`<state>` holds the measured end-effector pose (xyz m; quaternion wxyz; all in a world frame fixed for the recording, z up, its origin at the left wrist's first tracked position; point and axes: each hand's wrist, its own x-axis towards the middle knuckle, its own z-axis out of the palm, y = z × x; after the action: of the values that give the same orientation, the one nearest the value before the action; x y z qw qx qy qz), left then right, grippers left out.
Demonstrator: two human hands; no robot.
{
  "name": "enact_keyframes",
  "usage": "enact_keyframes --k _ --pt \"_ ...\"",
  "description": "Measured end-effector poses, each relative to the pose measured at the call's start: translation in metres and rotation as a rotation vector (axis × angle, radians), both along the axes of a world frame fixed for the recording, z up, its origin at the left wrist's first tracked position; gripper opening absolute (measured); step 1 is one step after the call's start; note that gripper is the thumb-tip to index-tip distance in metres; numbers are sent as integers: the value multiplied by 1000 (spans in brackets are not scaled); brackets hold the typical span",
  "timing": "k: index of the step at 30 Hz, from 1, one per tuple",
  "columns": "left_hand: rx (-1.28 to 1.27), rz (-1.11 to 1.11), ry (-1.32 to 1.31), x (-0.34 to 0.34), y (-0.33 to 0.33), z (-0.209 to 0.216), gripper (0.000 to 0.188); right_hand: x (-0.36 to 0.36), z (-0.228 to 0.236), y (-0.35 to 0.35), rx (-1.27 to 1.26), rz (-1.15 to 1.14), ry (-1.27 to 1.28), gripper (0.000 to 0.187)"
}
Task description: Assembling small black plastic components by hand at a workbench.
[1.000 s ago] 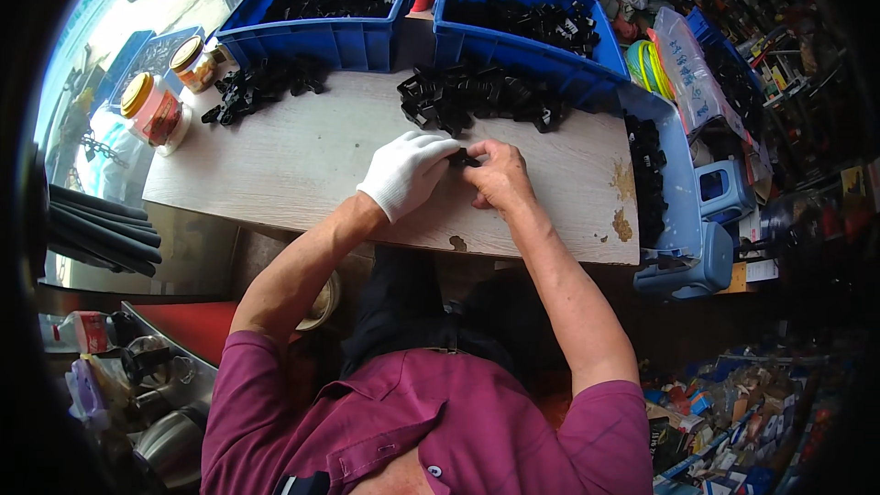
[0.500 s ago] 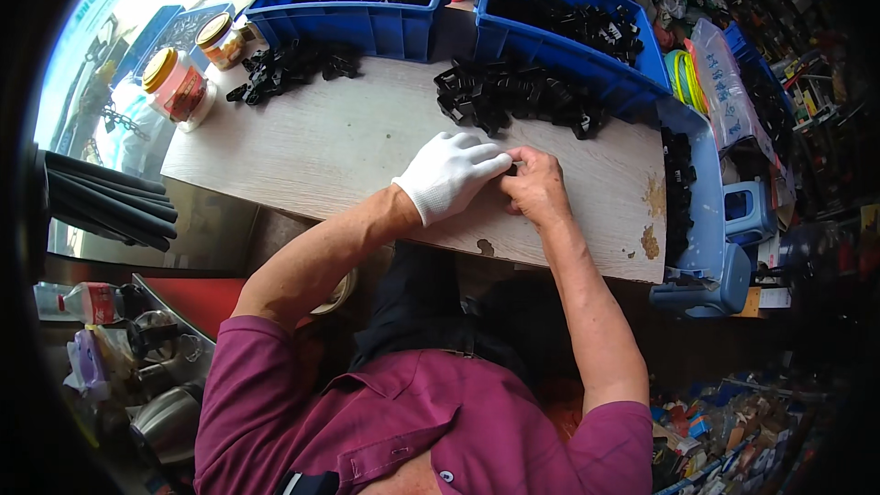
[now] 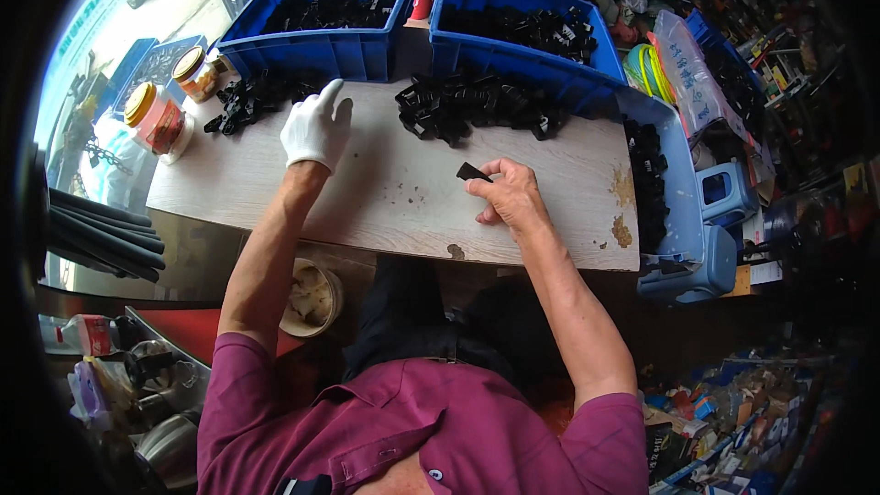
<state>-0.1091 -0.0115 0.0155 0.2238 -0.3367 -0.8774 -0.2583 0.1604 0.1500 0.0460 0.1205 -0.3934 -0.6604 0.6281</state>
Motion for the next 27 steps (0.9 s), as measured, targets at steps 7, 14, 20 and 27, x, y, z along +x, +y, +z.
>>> enact_keyframes --k 7,14,20,27 --pt "-157 74 136 -36 -14 -19 25 40 5 71 -11 -325 34 40" --pt "-55 -235 122 0 -21 -22 10 74 7 149 212 -827 133 31" --pt "-10 -177 41 4 -16 -17 17 29 -9 113 90 -477 -7 46" --pt "13 -187 52 -3 -13 -23 15 -4 -19 113 254 -394 -150 58"
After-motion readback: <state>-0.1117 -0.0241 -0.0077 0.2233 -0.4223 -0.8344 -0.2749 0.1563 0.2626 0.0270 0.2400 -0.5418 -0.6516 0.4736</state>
